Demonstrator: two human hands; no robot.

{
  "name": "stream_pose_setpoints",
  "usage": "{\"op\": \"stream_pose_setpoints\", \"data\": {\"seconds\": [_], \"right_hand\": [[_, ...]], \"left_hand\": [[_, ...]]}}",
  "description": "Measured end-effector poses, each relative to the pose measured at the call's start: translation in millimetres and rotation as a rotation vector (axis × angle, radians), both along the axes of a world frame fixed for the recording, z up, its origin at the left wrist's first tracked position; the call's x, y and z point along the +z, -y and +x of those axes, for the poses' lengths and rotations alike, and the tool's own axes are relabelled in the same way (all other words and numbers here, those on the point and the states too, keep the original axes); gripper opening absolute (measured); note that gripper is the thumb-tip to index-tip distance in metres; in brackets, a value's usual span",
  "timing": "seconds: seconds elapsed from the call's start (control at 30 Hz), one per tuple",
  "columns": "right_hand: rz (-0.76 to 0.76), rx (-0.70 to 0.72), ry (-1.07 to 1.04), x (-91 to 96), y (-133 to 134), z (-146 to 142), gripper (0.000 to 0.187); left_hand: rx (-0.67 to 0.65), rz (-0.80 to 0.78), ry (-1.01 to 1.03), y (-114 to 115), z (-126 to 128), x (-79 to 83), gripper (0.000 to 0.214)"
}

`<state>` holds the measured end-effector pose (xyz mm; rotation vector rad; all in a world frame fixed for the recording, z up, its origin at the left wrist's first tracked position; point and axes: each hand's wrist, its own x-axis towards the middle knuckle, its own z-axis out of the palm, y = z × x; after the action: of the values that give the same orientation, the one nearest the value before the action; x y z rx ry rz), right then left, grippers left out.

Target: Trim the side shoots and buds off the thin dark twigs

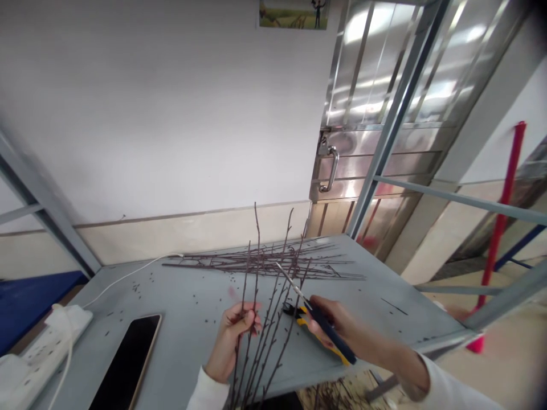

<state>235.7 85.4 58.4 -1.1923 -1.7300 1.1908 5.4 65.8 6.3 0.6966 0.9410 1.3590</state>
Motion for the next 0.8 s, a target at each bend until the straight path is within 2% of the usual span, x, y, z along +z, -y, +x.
{"op": "stream_pose_setpoints", "data": {"seconds": [0.07,0.13,0.23,0.37,0.53,0.67,0.8], "right_hand": [[0.073,0.121,0.182,4.1,3.2,5.2,0.029],[0.138,0.155,0.33,10.8,6.6,10.4,0.029],[0.269,0.129,0.495,25.9,9.7,15.7,0.028],[0.491,0.062,0.795,52.7,7.9,16.6,0.029],[0.629,-0.001,1.154,80.2,3.4,9.1,0.034],[0.755,0.003,1.315,86.7,0.7,3.4,0.035],[0.921,-0.014,1.376,85.8,-1.6,0.4,0.035]], "left_hand": [[0.039,0.004,-0.081,2.2,1.7,3.6,0.038],[0.079,0.018,-0.171,3.8,4.5,5.2,0.039],[0.139,0.072,-0.292,5.9,11.9,3.1,0.036],[0.261,0.23,-0.388,10.3,24.9,-2.6,0.029],[0.378,0.314,-0.529,17.2,35.3,-2.7,0.023],[0.462,0.369,-0.663,22.7,38.0,0.7,0.02],[0.519,0.4,-0.761,26.5,40.0,3.2,0.018]]}}
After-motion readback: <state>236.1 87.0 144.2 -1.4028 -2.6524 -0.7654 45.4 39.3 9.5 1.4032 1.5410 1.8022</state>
